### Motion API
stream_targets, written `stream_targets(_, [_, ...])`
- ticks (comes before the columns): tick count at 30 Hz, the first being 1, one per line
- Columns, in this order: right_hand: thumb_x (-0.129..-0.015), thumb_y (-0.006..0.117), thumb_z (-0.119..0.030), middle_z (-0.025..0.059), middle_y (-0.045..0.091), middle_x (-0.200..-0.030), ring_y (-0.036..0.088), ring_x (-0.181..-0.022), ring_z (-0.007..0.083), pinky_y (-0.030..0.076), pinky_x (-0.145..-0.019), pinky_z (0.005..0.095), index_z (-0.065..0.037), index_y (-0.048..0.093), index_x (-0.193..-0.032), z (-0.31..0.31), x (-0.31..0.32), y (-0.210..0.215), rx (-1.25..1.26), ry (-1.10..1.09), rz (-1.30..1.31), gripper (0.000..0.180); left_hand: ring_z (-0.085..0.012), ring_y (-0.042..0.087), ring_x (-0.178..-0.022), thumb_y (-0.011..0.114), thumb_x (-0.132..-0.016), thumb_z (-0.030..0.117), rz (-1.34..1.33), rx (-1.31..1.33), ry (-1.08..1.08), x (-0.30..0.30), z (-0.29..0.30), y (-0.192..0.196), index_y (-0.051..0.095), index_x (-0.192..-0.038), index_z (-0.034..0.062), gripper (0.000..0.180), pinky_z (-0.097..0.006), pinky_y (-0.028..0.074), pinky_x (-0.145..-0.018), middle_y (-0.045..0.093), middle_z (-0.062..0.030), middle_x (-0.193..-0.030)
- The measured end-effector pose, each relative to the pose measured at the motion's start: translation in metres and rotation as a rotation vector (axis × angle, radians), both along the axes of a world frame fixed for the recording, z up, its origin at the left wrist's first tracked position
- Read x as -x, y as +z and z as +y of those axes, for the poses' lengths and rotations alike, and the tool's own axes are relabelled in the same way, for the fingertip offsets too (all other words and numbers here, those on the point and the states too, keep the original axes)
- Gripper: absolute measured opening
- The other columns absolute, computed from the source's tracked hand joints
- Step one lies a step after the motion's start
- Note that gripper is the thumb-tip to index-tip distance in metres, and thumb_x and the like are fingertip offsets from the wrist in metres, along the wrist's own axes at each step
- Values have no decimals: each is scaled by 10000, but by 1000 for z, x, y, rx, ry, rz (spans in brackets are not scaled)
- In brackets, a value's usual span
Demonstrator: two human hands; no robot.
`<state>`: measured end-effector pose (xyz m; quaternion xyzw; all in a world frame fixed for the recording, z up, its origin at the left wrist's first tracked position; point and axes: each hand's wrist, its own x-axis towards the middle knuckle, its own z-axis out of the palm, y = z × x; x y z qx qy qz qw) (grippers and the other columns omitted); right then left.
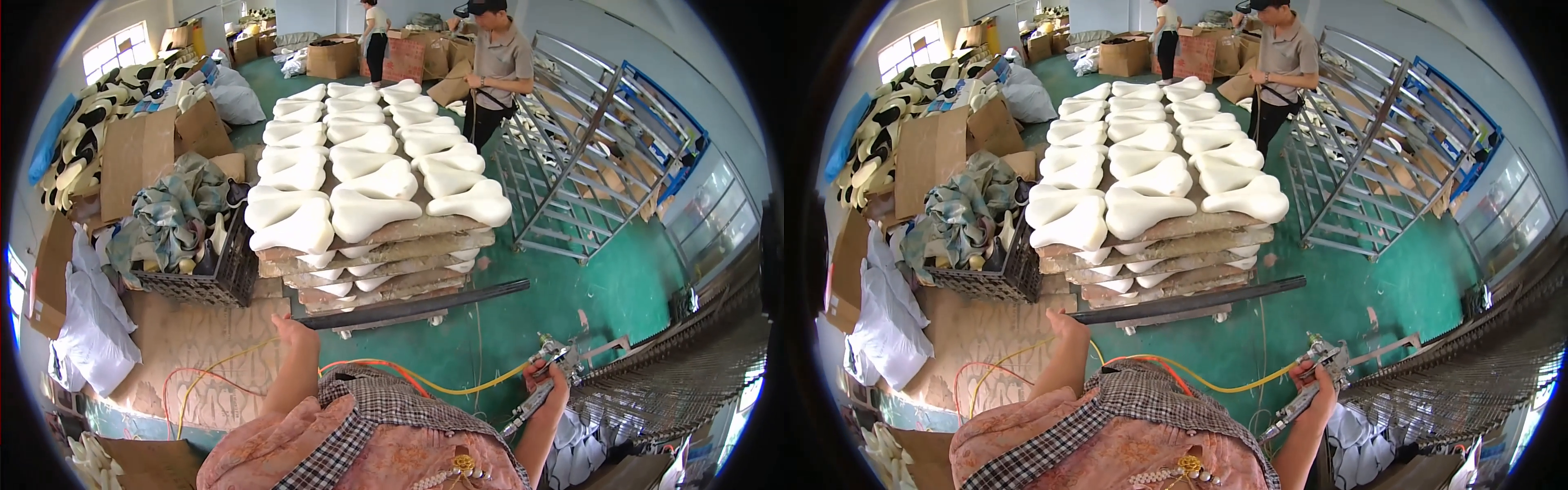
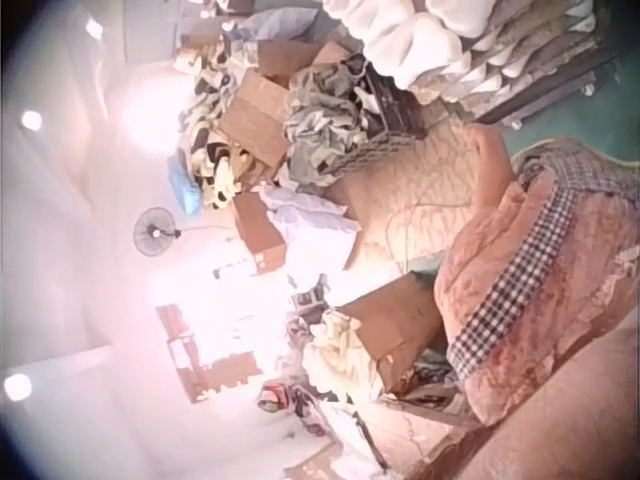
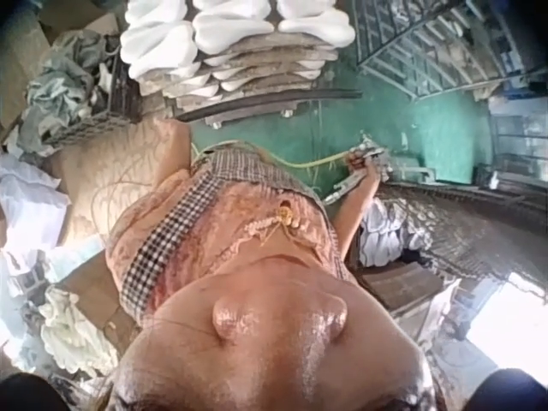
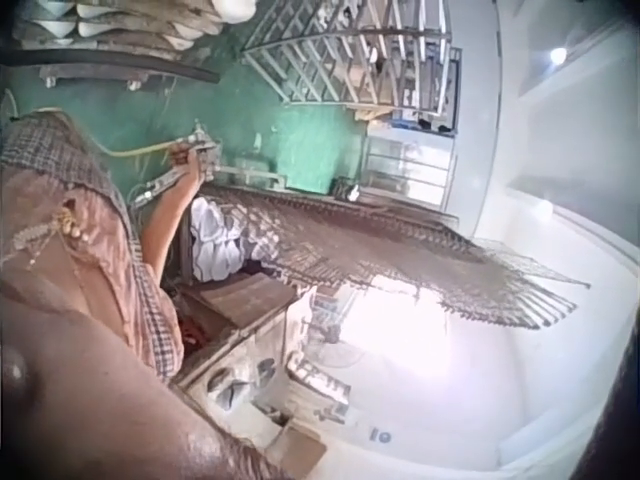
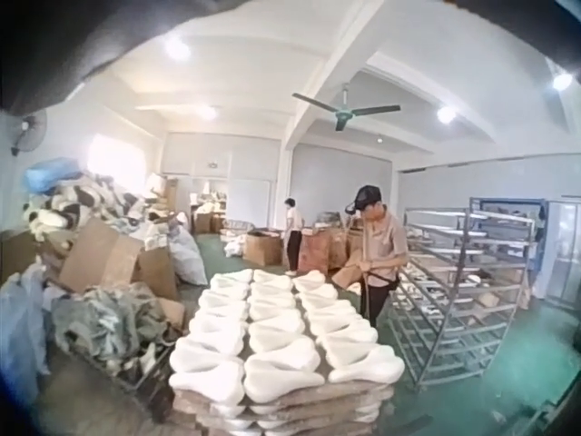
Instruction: Applying adhesive to foam bicycle seat components using a pneumatic spray gun.
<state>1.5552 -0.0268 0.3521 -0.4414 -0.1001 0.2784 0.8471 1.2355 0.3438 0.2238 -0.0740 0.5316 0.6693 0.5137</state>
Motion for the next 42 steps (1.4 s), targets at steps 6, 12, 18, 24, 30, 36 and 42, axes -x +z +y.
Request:
stream_targets(6, [-865, 508, -192, 113, 612, -819, 613, -714, 238, 538, -703, 385, 5, 555, -893, 2, -15, -3, 32, -35, -16, 205, -214, 486, -891, 491, -795, 489, 16, 111, 110, 0, 4, 13, 611, -861, 70, 441, -375, 386, -835, 539, -90, -989])
stream_targets(12, [-865, 509, -191, 112, 612, -815, 610, -714, 230, 531, -703, 380, 7, 558, -908, 6, -26, -8, 57, -16, 23, 209, -229, 507, -841, 494, -777, 435, 42, 78, 141, 10, 19, -2, 626, -796, 67, 392, -380, 411, -788, 559, -94, -949])
stream_targets(18, [-859, 518, -184, 113, 612, -802, 602, -697, 232, 520, -710, 383, 17, 557, -933, 12, -38, -7, 24, 26, 37, 218, -244, 537, -780, 531, -724, 343, 81, 43, 158, 15, 24, 3, 615, -722, 56, 299, -392, 454, -711, 561, -97, -859])
stream_targets(24, [-853, 514, -170, 102, 617, -806, 608, -707, 219, 514, -701, 365, 7, 568, -917, 19, -35, 17, 130, 70, -79, 195, -255, 550, -801, 502, -729, 320, 99, 42, 131, 15, 22, 10, 640, -744, 46, 307, -390, 459, -708, 582, -85, -857])
stream_targets(30, [-848, 509, -156, 102, 619, -782, 613, -720, 206, 509, -688, 342, 8, 587, -877, 16, -40, 24, 194, 95, -141, 184, -247, 554, -786, 531, -704, 310, 189, 63, 135, 11, 23, 17, 646, -655, 41, 296, -389, 462, -708, 587, -90, -863])
stream_targets(36, [-811, 547, -136, 112, 619, -822, 621, -706, 231, 511, -662, 350, 11, 598, -862, 24, -47, 20, 201, 39, -124, 164, -241, 542, -769, 523, -722, 302, 155, -18, 155, 18, 34, 2, 617, -673, 39, 284, -379, 453, -707, 572, -83, -832])
stream_targets(42, [-812, 540, -123, 113, 620, -792, 619, -702, 237, 514, -626, 352, 19, 596, -874, 62, -44, 25, 176, 45, -97, 165, -221, 512, -733, 493, -775, 310, 146, -55, 140, 27, 43, -21, 607, -707, 53, 289, -366, 430, -707, 547, -63, -773])
